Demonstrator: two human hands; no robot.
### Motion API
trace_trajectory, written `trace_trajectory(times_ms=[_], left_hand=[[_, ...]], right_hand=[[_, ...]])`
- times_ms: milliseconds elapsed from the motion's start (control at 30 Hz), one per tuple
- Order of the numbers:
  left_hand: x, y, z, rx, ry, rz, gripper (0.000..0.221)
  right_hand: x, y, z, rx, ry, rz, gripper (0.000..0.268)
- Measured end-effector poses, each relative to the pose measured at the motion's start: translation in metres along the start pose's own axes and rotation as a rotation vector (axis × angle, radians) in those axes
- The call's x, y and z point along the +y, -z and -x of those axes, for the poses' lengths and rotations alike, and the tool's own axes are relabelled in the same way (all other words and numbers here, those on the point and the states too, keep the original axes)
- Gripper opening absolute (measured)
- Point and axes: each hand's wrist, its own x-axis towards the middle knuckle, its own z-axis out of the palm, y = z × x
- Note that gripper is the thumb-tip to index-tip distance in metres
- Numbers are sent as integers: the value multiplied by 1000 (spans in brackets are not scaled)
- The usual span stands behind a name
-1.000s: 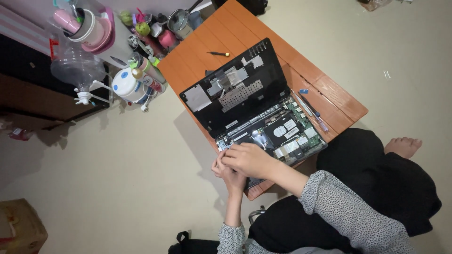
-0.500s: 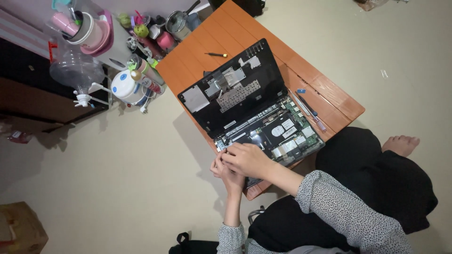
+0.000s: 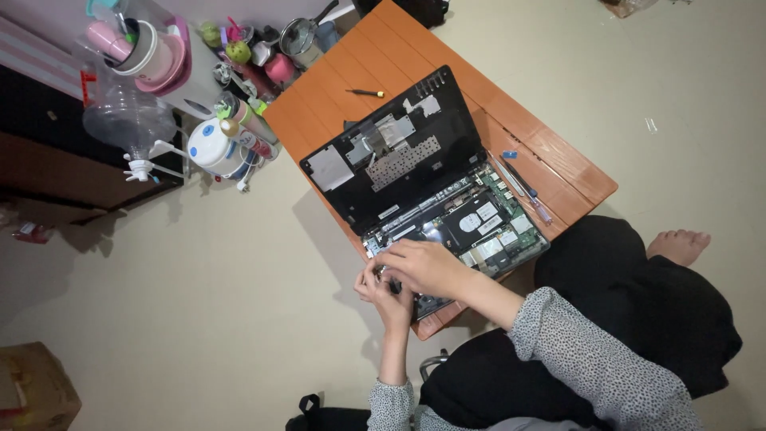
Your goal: Removing internal screws from a laptop using a precision screwdriver to disassemble the device.
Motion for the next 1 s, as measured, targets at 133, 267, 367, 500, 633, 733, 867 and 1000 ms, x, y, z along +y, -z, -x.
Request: trace_trajectory(times_ms=[133, 267, 367, 500, 633, 733, 867, 1000], left_hand=[[23, 12, -3, 28, 2, -1, 12], [25, 15, -3, -1, -13, 23, 16], [32, 18, -5, 5, -20, 35, 17], [24, 15, -2, 8, -37, 31, 18], [25, 14, -2, 1, -26, 40, 26], [24, 12, -3, 32, -4, 23, 35], [16, 8, -3, 34, -25, 44, 33], [23, 14, -1, 48, -37, 58, 17]], right_hand=[[2, 12, -2, -80, -12, -146, 13], [10, 6, 0, -56, -25, -98, 11], [16, -4, 3, -19, -15, -3, 13], [18, -15, 5, 16, 18, 117, 14], [18, -25, 7, 14, 41, 133, 15], [16, -30, 10, 25, 44, 184, 17], [15, -30, 12, 28, 19, 192, 19], [11, -20, 10, 0, -9, 176, 19]])
